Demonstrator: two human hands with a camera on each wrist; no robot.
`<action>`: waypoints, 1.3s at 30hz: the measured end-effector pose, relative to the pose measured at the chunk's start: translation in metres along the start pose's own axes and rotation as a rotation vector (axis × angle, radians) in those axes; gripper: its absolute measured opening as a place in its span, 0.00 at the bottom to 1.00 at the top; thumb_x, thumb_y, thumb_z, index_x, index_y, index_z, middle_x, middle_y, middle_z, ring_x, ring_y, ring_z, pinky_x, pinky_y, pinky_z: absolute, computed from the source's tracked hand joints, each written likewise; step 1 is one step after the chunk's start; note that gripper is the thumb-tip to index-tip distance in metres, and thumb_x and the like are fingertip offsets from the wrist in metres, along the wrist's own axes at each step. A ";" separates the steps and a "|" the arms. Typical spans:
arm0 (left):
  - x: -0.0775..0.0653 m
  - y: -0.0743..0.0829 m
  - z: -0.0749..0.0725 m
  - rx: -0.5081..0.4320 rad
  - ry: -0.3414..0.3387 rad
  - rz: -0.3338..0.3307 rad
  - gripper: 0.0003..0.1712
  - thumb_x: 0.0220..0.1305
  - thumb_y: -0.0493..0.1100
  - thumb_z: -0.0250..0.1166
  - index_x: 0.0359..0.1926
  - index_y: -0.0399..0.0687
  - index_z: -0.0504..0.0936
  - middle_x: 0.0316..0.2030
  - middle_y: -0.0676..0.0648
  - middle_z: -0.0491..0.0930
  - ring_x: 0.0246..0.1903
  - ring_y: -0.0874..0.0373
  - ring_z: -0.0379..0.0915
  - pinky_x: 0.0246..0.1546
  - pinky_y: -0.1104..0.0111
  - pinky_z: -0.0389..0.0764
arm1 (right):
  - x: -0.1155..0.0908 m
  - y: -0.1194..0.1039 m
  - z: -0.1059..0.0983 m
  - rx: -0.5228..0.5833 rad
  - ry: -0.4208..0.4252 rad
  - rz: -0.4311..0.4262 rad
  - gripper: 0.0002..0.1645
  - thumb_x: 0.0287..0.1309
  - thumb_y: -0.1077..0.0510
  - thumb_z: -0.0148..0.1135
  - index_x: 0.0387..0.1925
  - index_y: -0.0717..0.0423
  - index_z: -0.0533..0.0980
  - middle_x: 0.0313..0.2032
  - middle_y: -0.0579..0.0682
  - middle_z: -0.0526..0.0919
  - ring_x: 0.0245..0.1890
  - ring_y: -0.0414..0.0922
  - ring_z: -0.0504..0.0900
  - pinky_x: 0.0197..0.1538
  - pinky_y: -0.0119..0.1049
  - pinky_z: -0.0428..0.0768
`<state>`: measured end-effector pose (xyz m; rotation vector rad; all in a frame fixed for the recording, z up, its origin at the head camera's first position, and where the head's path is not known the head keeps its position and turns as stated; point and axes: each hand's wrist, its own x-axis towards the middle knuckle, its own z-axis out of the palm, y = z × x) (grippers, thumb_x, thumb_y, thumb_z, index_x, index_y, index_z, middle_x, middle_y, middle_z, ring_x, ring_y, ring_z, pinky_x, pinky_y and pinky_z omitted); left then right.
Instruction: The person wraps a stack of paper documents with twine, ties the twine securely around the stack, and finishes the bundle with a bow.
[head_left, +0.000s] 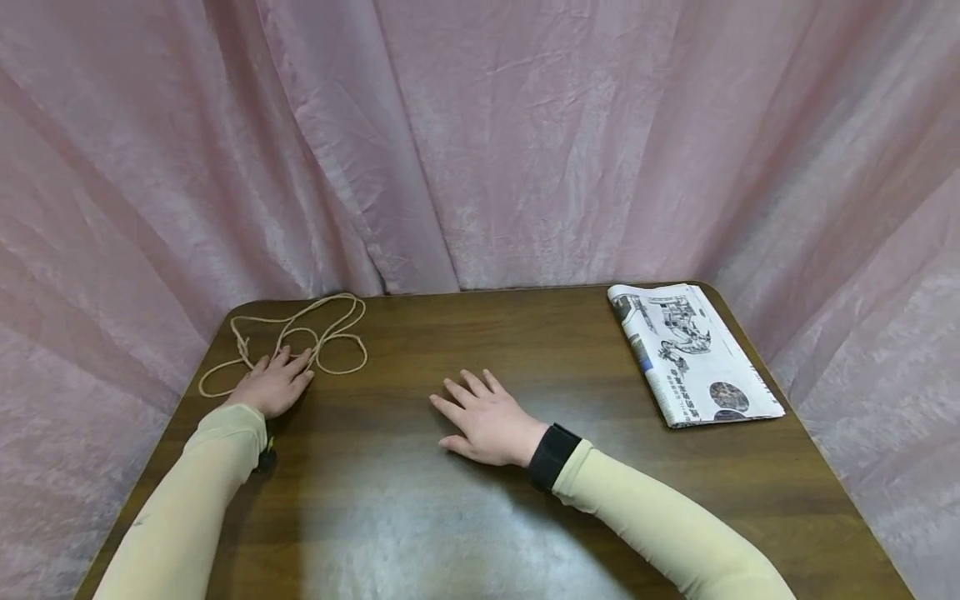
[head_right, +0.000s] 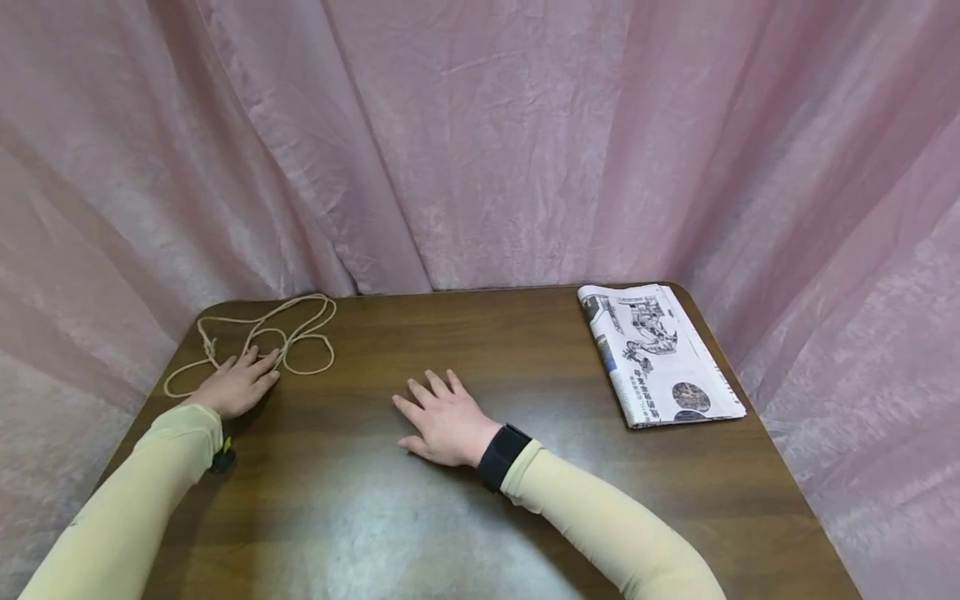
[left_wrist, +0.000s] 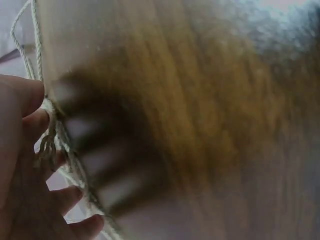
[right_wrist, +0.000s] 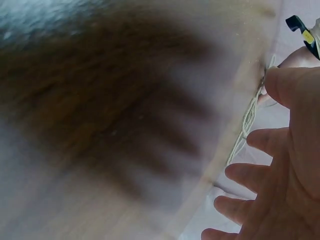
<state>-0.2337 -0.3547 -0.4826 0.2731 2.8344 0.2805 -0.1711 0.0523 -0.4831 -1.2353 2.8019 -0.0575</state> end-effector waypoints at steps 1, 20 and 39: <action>0.000 0.001 0.000 0.014 0.011 0.021 0.35 0.83 0.55 0.41 0.78 0.36 0.56 0.73 0.20 0.46 0.71 0.20 0.41 0.69 0.32 0.45 | -0.001 0.001 0.001 0.000 0.000 0.002 0.42 0.74 0.30 0.47 0.80 0.42 0.56 0.77 0.54 0.58 0.78 0.59 0.52 0.75 0.60 0.50; -0.022 0.019 0.023 0.010 0.110 0.155 0.29 0.81 0.48 0.50 0.75 0.36 0.65 0.71 0.20 0.56 0.69 0.19 0.50 0.67 0.34 0.55 | -0.013 0.013 0.015 0.016 -0.005 0.035 0.42 0.74 0.29 0.46 0.80 0.42 0.56 0.77 0.55 0.58 0.78 0.60 0.51 0.75 0.61 0.50; -0.040 0.070 0.039 0.055 0.192 0.321 0.27 0.76 0.44 0.58 0.72 0.42 0.72 0.70 0.25 0.62 0.69 0.26 0.58 0.66 0.38 0.63 | -0.027 0.036 0.014 0.030 -0.004 0.083 0.42 0.73 0.30 0.47 0.80 0.43 0.58 0.77 0.56 0.59 0.77 0.61 0.52 0.75 0.62 0.50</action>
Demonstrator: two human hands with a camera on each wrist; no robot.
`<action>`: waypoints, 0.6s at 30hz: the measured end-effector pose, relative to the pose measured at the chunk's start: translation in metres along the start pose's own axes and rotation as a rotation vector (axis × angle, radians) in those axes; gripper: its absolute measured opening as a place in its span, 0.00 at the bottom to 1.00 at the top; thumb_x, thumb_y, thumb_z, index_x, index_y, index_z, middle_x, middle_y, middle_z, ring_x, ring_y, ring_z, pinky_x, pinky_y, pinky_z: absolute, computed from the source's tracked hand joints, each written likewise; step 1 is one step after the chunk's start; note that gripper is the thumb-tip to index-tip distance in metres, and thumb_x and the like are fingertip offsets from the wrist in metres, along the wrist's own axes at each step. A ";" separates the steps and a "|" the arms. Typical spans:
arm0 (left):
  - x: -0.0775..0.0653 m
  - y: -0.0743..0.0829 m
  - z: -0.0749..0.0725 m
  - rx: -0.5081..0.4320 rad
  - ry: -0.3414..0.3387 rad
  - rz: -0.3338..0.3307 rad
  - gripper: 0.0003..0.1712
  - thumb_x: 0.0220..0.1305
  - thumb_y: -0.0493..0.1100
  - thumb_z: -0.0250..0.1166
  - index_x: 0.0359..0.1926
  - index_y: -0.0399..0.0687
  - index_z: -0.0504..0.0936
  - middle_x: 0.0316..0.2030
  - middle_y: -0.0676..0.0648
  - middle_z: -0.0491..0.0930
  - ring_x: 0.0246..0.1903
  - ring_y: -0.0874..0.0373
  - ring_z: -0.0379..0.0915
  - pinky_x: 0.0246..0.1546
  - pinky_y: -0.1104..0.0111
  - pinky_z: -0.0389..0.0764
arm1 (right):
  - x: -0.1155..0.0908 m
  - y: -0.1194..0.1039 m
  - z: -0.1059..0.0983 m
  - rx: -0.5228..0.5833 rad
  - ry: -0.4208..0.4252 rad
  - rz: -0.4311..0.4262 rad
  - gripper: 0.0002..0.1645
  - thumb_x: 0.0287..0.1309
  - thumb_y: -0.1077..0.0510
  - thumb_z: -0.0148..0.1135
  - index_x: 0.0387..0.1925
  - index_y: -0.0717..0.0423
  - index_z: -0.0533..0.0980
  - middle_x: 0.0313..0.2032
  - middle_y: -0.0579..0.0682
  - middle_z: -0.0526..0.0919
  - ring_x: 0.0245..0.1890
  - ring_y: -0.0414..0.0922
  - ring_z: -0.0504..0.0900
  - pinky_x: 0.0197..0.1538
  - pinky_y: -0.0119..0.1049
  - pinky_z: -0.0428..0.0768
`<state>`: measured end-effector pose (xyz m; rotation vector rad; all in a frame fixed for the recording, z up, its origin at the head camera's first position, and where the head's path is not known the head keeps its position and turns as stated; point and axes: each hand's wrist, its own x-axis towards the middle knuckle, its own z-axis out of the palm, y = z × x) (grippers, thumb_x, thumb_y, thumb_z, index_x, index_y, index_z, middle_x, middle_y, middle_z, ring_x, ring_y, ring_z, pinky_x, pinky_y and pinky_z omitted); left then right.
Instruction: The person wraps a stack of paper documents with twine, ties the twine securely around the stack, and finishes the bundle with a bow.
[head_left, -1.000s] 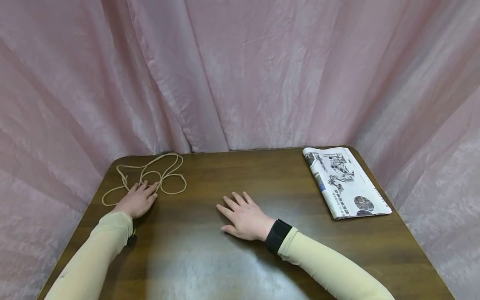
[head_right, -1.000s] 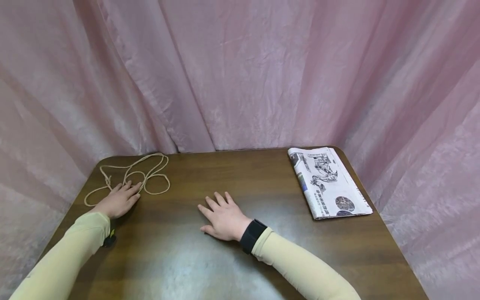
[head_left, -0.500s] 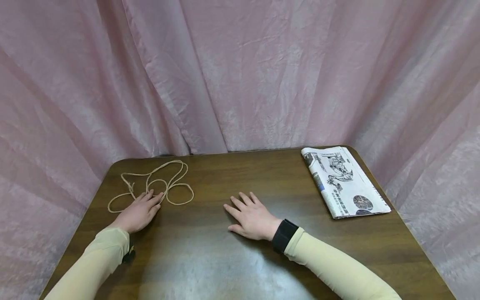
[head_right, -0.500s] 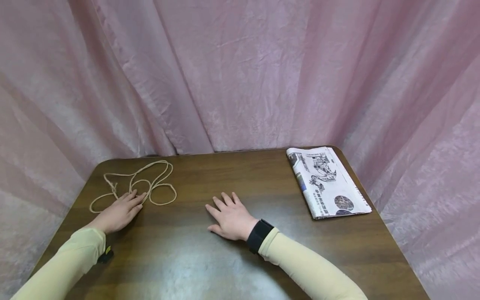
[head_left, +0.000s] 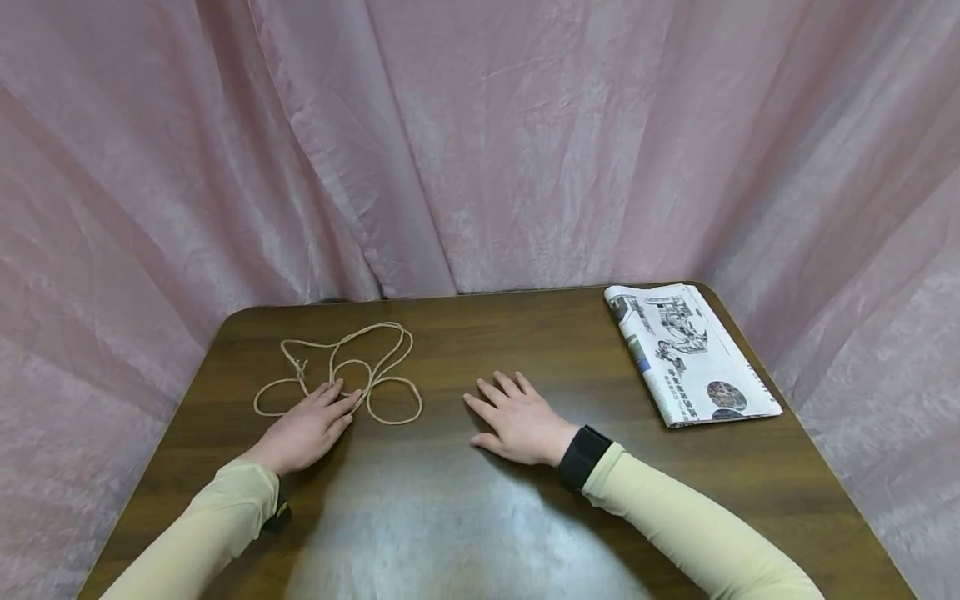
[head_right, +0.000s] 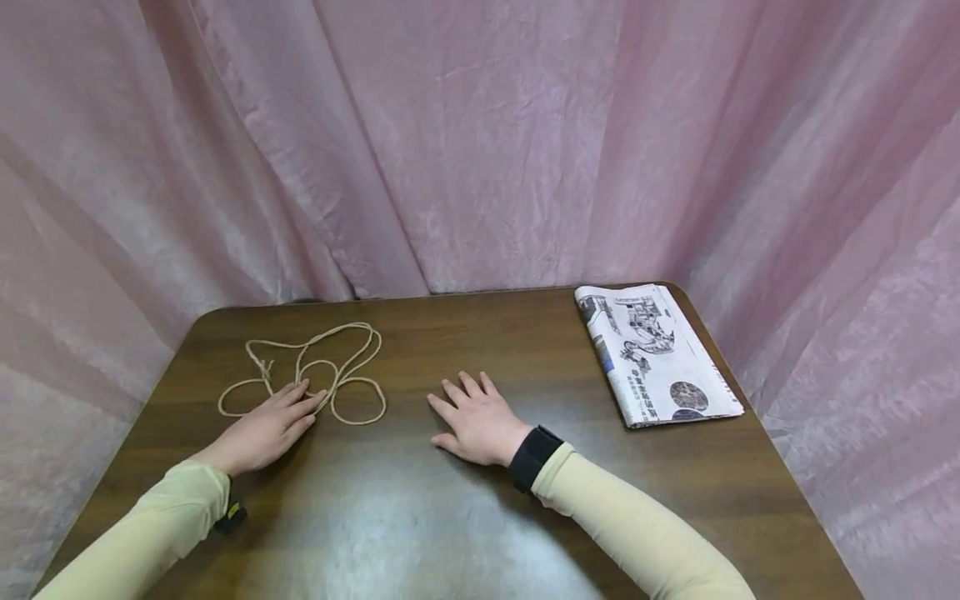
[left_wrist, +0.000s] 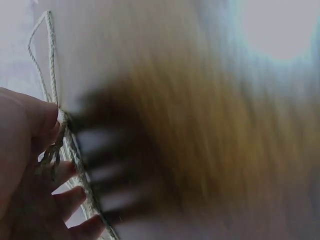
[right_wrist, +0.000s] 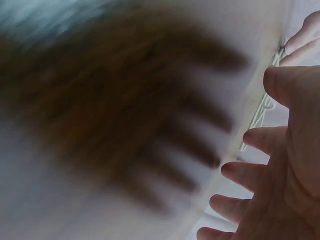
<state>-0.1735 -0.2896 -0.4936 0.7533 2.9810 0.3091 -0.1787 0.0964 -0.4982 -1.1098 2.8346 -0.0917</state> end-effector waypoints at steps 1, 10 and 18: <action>0.000 0.003 0.001 0.007 0.002 0.014 0.27 0.76 0.44 0.58 0.71 0.43 0.73 0.70 0.25 0.63 0.68 0.25 0.58 0.65 0.38 0.64 | -0.001 0.001 -0.001 0.004 -0.003 0.005 0.42 0.73 0.29 0.47 0.80 0.43 0.58 0.77 0.56 0.59 0.77 0.61 0.52 0.75 0.62 0.50; 0.002 0.038 0.008 -0.004 0.010 0.086 0.26 0.77 0.45 0.59 0.72 0.49 0.74 0.71 0.29 0.64 0.69 0.28 0.59 0.65 0.36 0.63 | -0.008 0.006 -0.005 0.035 0.005 0.018 0.42 0.73 0.30 0.49 0.79 0.44 0.60 0.77 0.56 0.60 0.77 0.61 0.53 0.74 0.63 0.50; 0.005 0.037 0.008 -0.061 0.076 0.077 0.35 0.76 0.46 0.59 0.78 0.42 0.61 0.75 0.29 0.56 0.72 0.28 0.52 0.66 0.35 0.59 | -0.005 -0.011 -0.009 0.009 0.033 -0.080 0.42 0.74 0.31 0.49 0.80 0.45 0.58 0.78 0.54 0.57 0.77 0.60 0.53 0.74 0.61 0.53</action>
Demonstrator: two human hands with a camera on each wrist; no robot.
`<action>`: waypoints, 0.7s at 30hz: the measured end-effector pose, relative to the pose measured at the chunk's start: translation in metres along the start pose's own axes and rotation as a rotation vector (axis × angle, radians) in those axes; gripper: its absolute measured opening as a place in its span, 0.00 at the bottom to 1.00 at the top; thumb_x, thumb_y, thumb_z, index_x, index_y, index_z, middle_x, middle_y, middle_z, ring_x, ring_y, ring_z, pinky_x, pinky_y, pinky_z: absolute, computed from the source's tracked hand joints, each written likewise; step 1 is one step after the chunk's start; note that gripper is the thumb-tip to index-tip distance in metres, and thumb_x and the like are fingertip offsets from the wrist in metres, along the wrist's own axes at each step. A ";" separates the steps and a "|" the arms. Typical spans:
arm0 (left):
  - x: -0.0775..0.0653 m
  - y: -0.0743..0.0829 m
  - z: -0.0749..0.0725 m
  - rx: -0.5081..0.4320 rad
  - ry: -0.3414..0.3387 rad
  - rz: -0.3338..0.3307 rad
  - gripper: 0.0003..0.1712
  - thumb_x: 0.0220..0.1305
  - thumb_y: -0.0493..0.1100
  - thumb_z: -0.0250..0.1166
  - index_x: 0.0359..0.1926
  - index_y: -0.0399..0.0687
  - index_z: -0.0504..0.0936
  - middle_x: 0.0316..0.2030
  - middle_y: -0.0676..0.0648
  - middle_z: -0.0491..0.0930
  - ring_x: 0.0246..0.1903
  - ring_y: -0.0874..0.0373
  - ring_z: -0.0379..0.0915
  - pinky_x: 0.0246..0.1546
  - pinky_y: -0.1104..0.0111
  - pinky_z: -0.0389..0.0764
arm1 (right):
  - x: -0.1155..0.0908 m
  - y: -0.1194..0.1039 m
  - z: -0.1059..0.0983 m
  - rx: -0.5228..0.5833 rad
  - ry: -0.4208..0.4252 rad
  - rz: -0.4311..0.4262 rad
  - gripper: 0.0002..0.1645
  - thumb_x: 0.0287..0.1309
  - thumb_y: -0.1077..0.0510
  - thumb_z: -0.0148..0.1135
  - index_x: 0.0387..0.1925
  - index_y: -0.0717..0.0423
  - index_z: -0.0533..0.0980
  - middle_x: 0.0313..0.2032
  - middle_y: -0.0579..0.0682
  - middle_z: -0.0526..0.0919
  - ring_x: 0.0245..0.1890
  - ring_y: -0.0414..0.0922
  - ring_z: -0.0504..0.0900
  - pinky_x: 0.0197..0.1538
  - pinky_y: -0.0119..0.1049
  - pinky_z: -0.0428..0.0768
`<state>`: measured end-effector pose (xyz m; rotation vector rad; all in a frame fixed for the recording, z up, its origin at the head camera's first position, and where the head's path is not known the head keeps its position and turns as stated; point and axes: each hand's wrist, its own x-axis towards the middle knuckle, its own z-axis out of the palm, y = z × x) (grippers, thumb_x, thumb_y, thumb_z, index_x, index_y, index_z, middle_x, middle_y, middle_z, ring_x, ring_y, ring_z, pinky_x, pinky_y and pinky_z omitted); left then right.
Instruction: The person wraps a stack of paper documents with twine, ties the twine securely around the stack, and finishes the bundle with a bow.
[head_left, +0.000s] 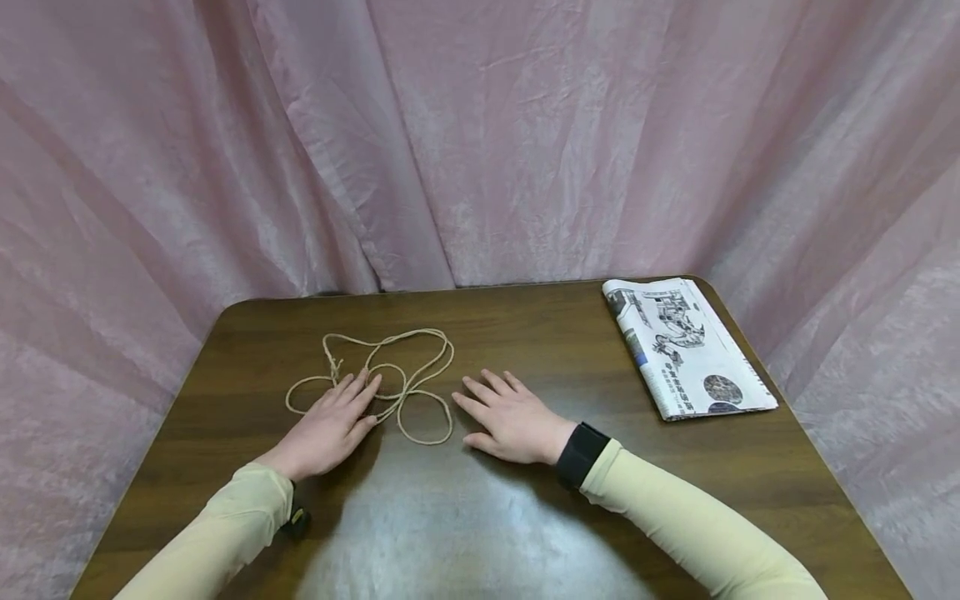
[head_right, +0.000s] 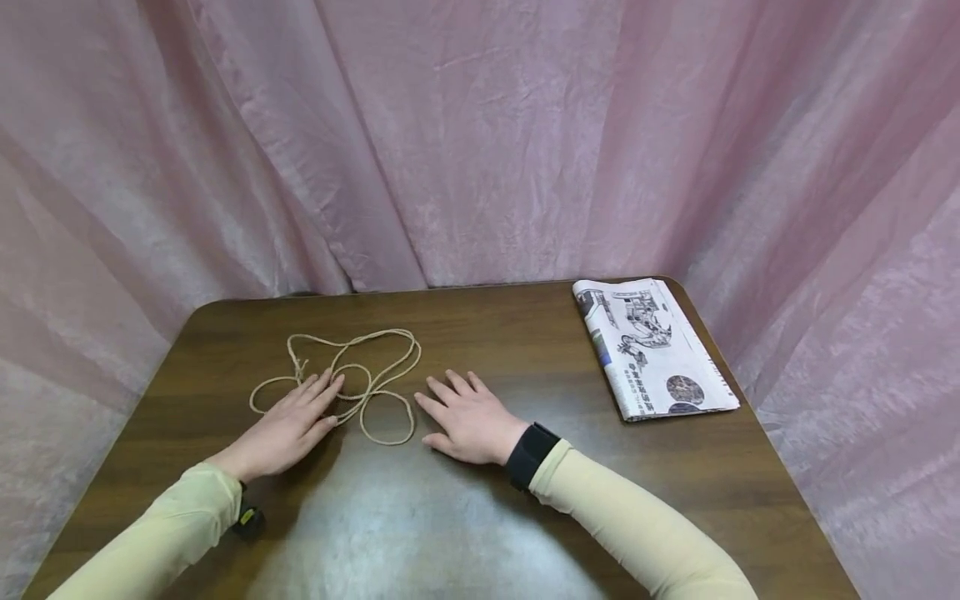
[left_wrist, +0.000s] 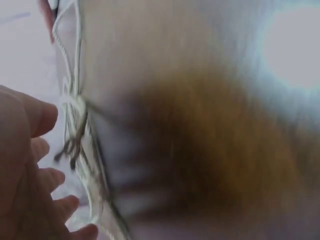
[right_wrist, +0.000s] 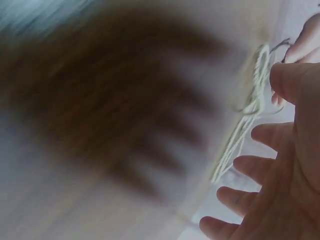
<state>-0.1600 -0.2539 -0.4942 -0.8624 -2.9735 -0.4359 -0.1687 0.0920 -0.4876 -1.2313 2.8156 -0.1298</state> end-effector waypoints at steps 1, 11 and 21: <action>0.000 -0.003 -0.002 0.008 0.002 -0.023 0.36 0.76 0.46 0.59 0.78 0.41 0.60 0.75 0.30 0.55 0.72 0.28 0.51 0.66 0.35 0.58 | 0.001 -0.003 -0.001 -0.017 0.000 -0.015 0.42 0.74 0.31 0.48 0.80 0.44 0.58 0.78 0.53 0.57 0.77 0.59 0.53 0.74 0.61 0.54; -0.007 -0.040 -0.003 0.026 -0.042 -0.141 0.37 0.78 0.56 0.54 0.79 0.44 0.58 0.76 0.27 0.51 0.73 0.26 0.44 0.66 0.31 0.53 | -0.007 -0.024 0.002 -0.054 -0.069 -0.166 0.38 0.76 0.35 0.48 0.78 0.47 0.61 0.77 0.50 0.60 0.77 0.53 0.56 0.74 0.56 0.58; -0.016 -0.067 0.003 0.025 -0.140 -0.200 0.40 0.80 0.61 0.47 0.79 0.39 0.56 0.76 0.26 0.48 0.73 0.24 0.40 0.69 0.34 0.48 | -0.067 0.005 -0.001 0.004 -0.019 -0.074 0.39 0.75 0.37 0.51 0.75 0.56 0.66 0.74 0.54 0.65 0.75 0.59 0.59 0.71 0.59 0.62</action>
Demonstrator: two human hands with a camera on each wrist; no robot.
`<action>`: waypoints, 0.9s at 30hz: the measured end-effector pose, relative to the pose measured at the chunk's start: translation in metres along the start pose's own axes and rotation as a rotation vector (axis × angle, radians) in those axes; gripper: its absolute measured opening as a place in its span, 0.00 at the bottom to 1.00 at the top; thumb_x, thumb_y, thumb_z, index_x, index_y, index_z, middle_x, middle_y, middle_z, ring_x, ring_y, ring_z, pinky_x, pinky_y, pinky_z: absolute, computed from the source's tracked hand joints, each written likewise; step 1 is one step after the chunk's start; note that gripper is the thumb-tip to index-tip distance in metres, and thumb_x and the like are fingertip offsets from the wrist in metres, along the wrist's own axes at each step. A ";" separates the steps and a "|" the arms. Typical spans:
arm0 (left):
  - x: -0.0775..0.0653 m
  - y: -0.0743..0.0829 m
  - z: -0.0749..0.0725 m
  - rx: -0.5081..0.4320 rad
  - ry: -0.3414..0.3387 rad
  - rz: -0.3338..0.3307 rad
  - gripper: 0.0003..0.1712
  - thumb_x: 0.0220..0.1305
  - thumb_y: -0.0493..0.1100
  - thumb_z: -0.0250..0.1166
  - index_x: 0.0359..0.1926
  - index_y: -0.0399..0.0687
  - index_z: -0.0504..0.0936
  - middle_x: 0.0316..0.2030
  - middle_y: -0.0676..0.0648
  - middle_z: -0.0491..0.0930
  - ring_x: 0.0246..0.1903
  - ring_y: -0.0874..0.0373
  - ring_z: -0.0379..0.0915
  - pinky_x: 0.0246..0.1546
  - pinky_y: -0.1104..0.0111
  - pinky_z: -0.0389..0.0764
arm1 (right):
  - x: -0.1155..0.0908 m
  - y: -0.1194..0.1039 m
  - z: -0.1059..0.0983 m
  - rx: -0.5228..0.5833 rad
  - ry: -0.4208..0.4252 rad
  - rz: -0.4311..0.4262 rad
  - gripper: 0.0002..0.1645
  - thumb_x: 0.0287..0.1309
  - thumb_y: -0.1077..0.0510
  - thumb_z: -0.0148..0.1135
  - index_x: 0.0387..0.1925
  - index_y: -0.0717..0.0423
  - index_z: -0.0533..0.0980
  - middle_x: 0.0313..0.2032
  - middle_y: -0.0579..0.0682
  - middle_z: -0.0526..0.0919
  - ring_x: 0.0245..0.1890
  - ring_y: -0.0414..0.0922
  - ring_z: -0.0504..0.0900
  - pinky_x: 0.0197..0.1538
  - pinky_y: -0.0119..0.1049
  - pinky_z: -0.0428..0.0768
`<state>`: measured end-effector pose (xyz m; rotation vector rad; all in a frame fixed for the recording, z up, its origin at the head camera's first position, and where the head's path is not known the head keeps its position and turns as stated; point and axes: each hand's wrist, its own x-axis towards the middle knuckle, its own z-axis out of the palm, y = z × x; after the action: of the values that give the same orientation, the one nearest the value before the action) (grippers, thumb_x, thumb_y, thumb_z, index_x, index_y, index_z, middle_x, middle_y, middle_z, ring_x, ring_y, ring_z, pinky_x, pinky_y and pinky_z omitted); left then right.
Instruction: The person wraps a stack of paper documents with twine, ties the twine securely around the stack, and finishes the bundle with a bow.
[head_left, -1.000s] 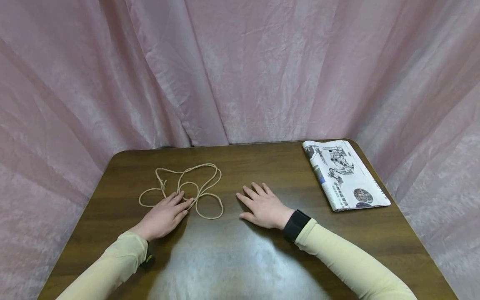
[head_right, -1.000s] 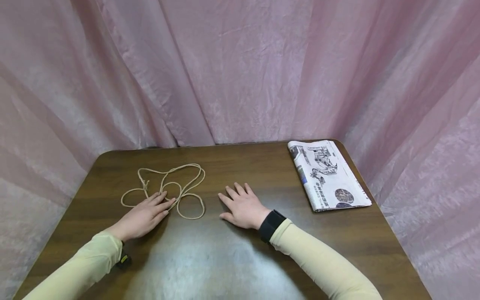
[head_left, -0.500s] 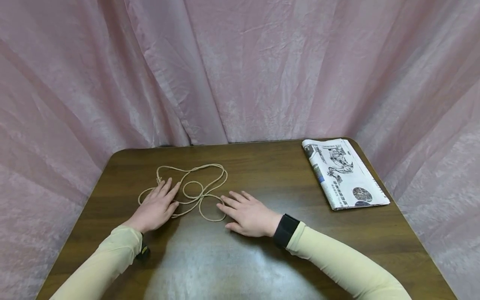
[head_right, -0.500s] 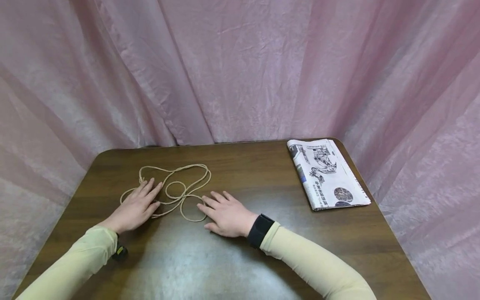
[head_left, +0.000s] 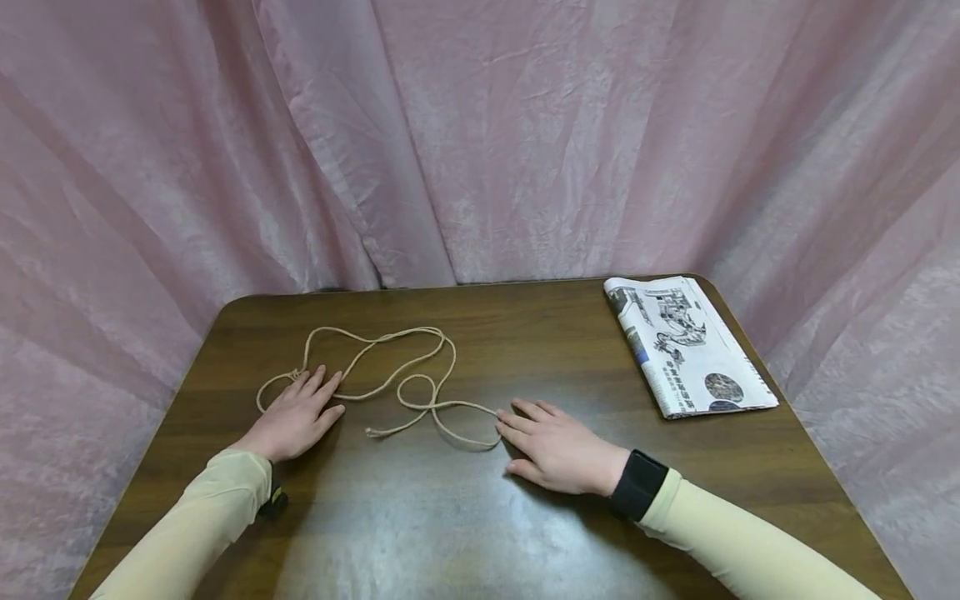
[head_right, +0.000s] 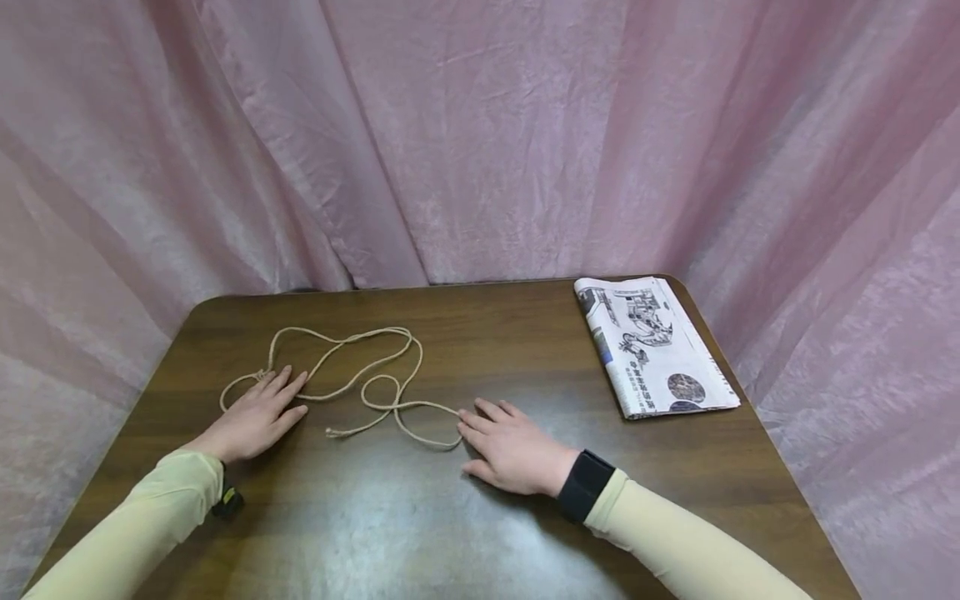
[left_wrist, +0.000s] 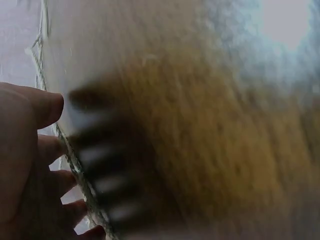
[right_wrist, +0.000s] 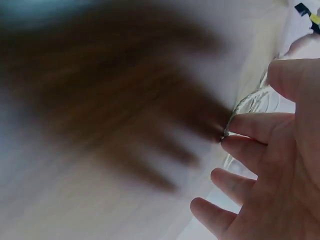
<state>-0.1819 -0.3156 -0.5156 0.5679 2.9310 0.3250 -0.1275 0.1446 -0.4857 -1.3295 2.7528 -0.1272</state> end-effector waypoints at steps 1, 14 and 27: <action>0.000 -0.001 -0.001 0.003 0.001 0.001 0.40 0.81 0.61 0.47 0.79 0.38 0.56 0.76 0.26 0.48 0.73 0.24 0.40 0.69 0.34 0.48 | -0.007 0.003 -0.001 0.001 0.012 0.010 0.39 0.75 0.37 0.51 0.74 0.57 0.67 0.74 0.54 0.66 0.75 0.59 0.60 0.71 0.59 0.63; -0.013 0.001 -0.031 0.095 0.121 0.010 0.22 0.70 0.43 0.66 0.63 0.44 0.82 0.62 0.29 0.75 0.61 0.29 0.70 0.60 0.37 0.70 | -0.071 0.025 -0.010 -0.020 0.120 0.177 0.30 0.72 0.44 0.60 0.62 0.63 0.78 0.65 0.59 0.77 0.66 0.61 0.73 0.63 0.58 0.74; -0.017 -0.007 -0.027 0.050 0.179 0.086 0.18 0.62 0.42 0.71 0.54 0.44 0.86 0.61 0.34 0.77 0.61 0.33 0.70 0.62 0.40 0.67 | -0.096 0.032 -0.019 -0.126 0.176 0.270 0.18 0.64 0.48 0.69 0.41 0.59 0.86 0.46 0.56 0.87 0.51 0.56 0.83 0.51 0.51 0.82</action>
<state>-0.1735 -0.3330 -0.4893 0.7078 3.1004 0.3287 -0.0953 0.2404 -0.4665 -0.9998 3.1044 -0.0565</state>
